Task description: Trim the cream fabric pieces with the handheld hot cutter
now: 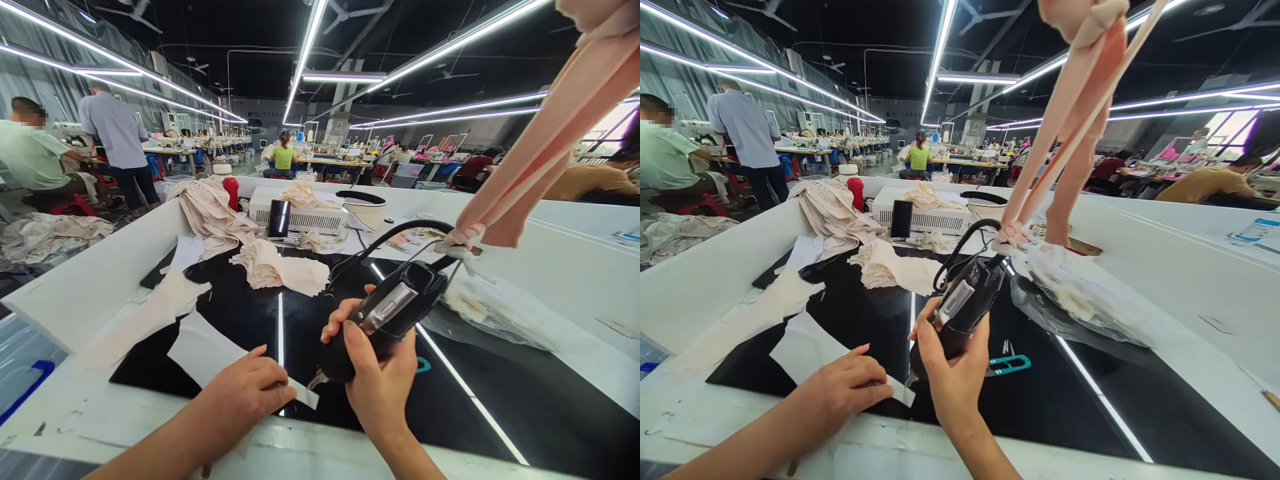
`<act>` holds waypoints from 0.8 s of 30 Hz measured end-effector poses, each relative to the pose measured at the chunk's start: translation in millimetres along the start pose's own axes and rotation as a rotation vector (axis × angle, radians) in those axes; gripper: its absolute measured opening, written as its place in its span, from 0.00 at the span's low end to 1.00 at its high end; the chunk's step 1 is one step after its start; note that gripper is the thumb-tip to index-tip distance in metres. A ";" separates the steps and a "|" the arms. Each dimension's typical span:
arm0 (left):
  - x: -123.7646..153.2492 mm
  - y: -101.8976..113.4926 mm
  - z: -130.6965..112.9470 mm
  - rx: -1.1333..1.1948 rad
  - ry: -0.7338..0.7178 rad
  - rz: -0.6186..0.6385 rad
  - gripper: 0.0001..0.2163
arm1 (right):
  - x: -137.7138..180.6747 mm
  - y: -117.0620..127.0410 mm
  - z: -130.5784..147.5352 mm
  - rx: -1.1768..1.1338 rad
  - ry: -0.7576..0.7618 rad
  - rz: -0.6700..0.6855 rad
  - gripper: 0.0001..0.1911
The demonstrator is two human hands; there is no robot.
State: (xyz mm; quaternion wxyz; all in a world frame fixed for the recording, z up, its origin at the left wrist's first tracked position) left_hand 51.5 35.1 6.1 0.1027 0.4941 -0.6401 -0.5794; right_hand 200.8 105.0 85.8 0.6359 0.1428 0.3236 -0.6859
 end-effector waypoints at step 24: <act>0.0 -0.6 4.3 0.042 0.005 0.018 0.10 | 9.0 -22.3 3.6 -0.126 -0.002 0.083 0.13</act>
Point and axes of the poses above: each hand's wrist, its own x-axis away from the middle knuckle, its own y-axis out of the back of the hand, z = x × y, the point moved 8 cm from there along -x, towards the middle knuckle, and after that the axes turned 6 degrees about y, right-handed, at the moved point
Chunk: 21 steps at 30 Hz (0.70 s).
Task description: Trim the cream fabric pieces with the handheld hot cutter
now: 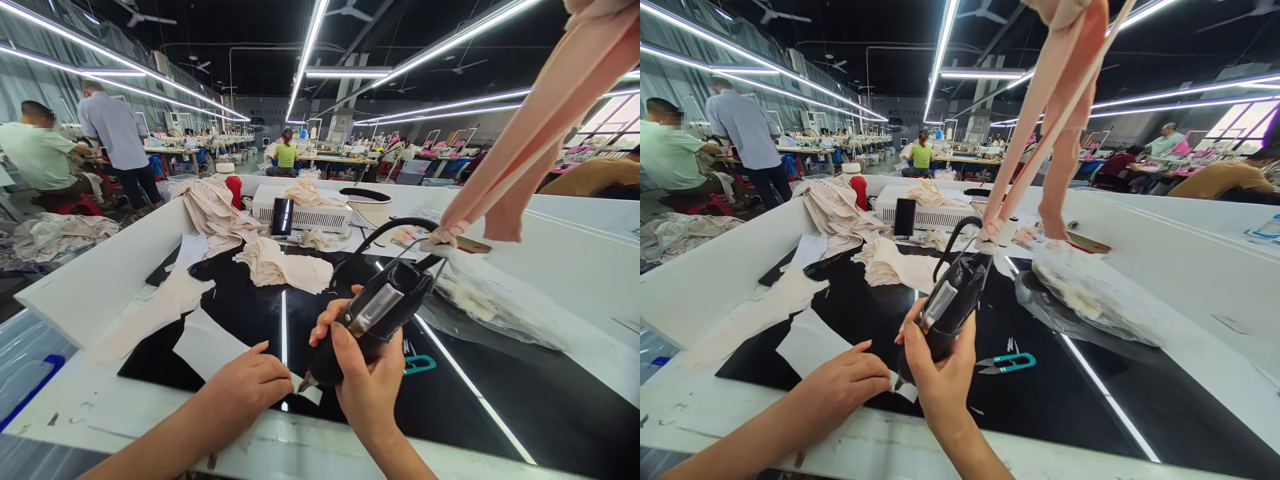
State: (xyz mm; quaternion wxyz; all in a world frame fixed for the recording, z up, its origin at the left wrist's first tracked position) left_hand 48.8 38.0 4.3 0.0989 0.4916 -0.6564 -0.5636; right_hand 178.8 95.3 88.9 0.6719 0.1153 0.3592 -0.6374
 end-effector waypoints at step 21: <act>2.7 13.9 -12.9 -0.200 0.018 -0.053 0.15 | 1.5 16.8 6.9 0.104 0.012 -0.056 0.12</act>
Point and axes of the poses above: each hand's wrist, its own x-axis away from the middle knuckle, its own y-axis out of the back of the hand, z = x × y, the point moved 8 cm from there along -x, towards the middle knuckle, and after that the axes turned 6 degrees about y, right-handed, at the moved point
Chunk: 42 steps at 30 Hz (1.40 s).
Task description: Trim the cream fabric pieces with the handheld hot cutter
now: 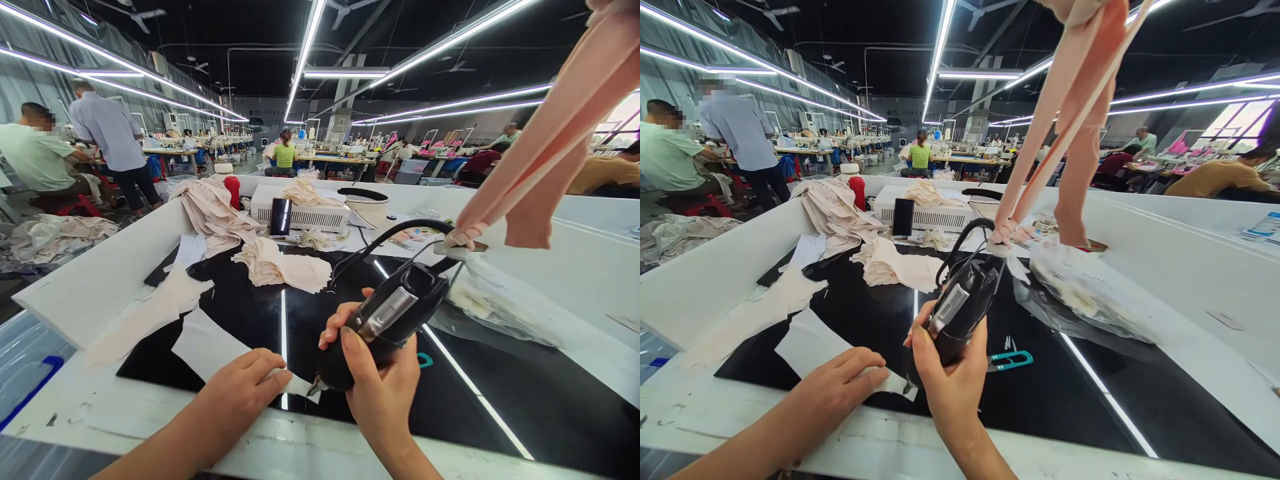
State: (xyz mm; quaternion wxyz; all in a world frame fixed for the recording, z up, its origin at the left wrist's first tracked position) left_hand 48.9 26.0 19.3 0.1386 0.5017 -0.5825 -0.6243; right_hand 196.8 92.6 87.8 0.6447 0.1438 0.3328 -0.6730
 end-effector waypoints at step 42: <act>17.9 -22.7 -17.0 -0.340 0.054 -0.032 0.30 | 12.1 5.6 5.8 0.009 -0.039 -0.051 0.20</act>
Point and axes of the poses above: each hand's wrist, its own x-axis away from the middle knuckle, its own y-axis out of the back of the hand, z = x × y, the point moved 8 cm from there along -x, towards the middle knuckle, and after that the axes turned 6 degrees about y, right-handed, at the moved point
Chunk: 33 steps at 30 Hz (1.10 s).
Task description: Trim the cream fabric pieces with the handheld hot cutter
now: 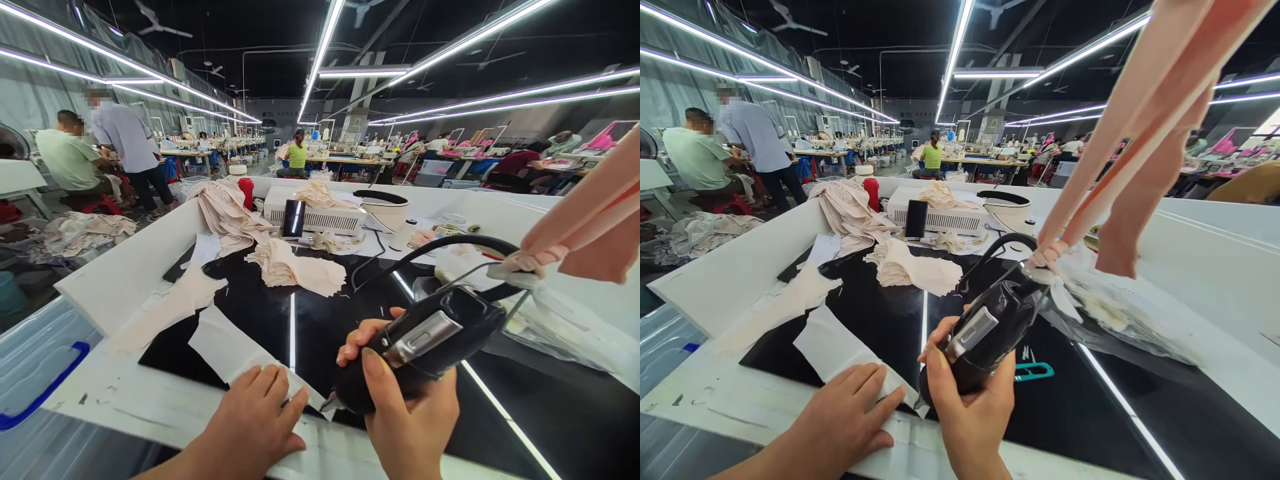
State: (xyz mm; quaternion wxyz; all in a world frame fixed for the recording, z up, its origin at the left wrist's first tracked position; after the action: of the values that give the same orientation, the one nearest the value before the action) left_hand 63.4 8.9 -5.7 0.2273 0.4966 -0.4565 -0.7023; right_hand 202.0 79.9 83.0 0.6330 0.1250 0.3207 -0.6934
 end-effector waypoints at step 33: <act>1.0 9.7 2.2 0.071 -0.037 -0.116 0.30 | -16.7 -44.2 -26.6 -0.128 0.031 0.069 0.12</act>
State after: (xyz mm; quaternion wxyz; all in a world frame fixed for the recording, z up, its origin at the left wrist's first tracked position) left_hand 59.7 4.3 2.5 0.1599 0.5168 -0.4559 -0.7068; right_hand 156.2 108.9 85.0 0.6583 0.1060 0.3694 -0.6472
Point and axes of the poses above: each hand's wrist, its own x-axis away from the middle knuckle, its own y-axis out of the back of the hand, z = x × y, the point moved 8 cm from there along -x, towards the middle knuckle, and after that the axes turned 6 degrees about y, right-handed, at the moved point
